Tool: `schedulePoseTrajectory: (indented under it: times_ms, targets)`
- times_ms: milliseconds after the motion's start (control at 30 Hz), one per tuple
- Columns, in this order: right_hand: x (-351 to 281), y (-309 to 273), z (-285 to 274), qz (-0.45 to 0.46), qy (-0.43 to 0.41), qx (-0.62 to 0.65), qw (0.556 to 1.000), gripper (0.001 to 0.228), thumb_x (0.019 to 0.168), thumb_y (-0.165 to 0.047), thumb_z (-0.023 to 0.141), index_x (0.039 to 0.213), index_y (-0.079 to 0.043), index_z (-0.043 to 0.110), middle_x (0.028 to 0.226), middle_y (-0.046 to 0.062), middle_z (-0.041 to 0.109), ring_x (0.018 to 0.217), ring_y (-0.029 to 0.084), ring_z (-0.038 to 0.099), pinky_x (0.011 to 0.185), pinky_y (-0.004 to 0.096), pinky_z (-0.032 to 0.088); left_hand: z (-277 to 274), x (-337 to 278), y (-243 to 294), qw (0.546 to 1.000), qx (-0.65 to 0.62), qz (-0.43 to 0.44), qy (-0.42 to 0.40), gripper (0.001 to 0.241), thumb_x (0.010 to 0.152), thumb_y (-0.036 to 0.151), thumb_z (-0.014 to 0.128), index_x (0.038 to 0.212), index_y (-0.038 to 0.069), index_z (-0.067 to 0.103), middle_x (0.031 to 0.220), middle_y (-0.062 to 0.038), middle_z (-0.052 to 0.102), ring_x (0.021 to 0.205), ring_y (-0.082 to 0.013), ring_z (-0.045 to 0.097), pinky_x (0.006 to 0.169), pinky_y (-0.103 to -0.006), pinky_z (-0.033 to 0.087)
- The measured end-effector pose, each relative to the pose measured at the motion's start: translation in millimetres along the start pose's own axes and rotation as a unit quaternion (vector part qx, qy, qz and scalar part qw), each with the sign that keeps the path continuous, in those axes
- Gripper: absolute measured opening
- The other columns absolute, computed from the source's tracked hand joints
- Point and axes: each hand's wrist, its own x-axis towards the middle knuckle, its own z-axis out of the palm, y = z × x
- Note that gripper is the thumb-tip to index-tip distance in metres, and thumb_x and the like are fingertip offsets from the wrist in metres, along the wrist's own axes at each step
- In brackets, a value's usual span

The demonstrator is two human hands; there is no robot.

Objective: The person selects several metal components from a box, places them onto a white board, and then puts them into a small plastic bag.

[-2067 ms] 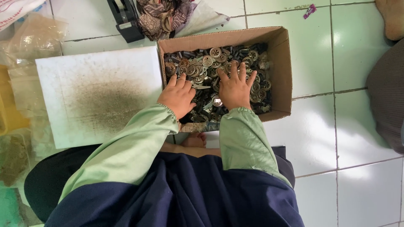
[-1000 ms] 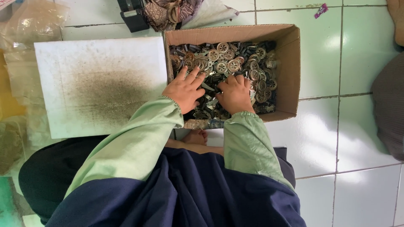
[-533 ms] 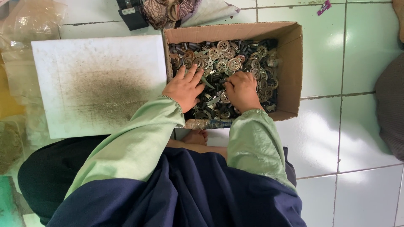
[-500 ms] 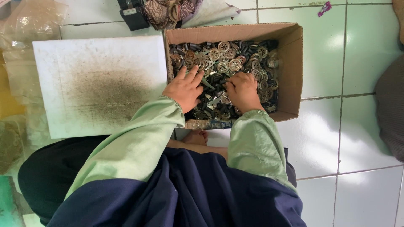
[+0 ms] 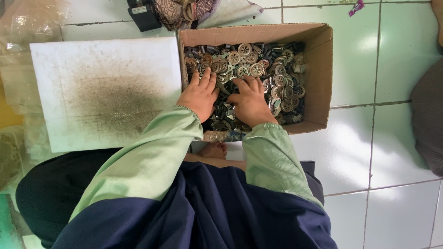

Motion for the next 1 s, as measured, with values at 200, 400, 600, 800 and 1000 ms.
schedulePoseTrajectory:
  times_ms: [200,400,600,800,1000]
  targets:
    - [15.0,-21.2,-41.8,0.126,-0.119,-0.066,0.983,0.049,0.096,-0.016,0.059,0.144,-0.027,0.062,0.170,0.017,0.026,0.157,0.046,0.013,0.123,0.071,0.014,-0.8,-1.7,0.8,0.999,-0.021,-0.012,0.020,0.046,0.107,0.030,0.041,0.144,0.003,0.052,0.163,-0.027,0.028,0.155,-0.0476,0.012,0.121,-0.0632,0.017]
    - [7.8,2.3,-6.4,0.065,0.003,-0.052,0.997,0.024,0.092,-0.021,0.070,0.116,-0.022,0.074,0.144,0.014,0.052,0.148,0.045,0.030,0.117,0.068,0.024,-2.2,-7.6,-0.4,0.996,-0.046,0.000,0.070,0.038,0.105,0.019,0.042,0.135,0.003,0.058,0.157,-0.029,0.036,0.153,-0.0486,0.019,0.118,-0.0630,0.022]
    - [9.5,-20.3,-13.1,0.010,-0.079,-0.004,0.997,0.058,0.072,-0.041,0.088,0.123,-0.021,0.068,0.149,0.013,0.049,0.149,0.044,0.029,0.119,0.071,0.023,11.6,-3.1,0.0,0.992,-0.061,0.002,0.114,0.033,0.104,0.016,0.045,0.129,0.001,0.061,0.152,-0.030,0.042,0.152,-0.0494,0.022,0.116,-0.0632,0.022]
    - [10.3,-12.5,8.2,0.023,-0.009,-0.013,1.000,0.035,0.081,-0.040,0.082,0.108,-0.019,0.072,0.136,0.008,0.058,0.143,0.037,0.039,0.120,0.065,0.024,17.3,-5.4,0.7,0.984,-0.050,0.008,0.170,0.026,0.102,0.012,0.053,0.120,-0.001,0.065,0.142,-0.030,0.051,0.148,-0.0506,0.030,0.114,-0.0628,0.025]
    - [16.3,-14.5,34.9,0.037,0.039,-0.037,0.998,0.027,0.078,-0.031,0.084,0.097,-0.015,0.073,0.128,0.008,0.061,0.139,0.036,0.042,0.118,0.065,0.028,24.9,-2.4,2.2,0.983,-0.011,0.019,0.184,0.024,0.103,0.012,0.054,0.120,0.001,0.066,0.140,-0.028,0.052,0.145,-0.0486,0.035,0.113,-0.0622,0.029]
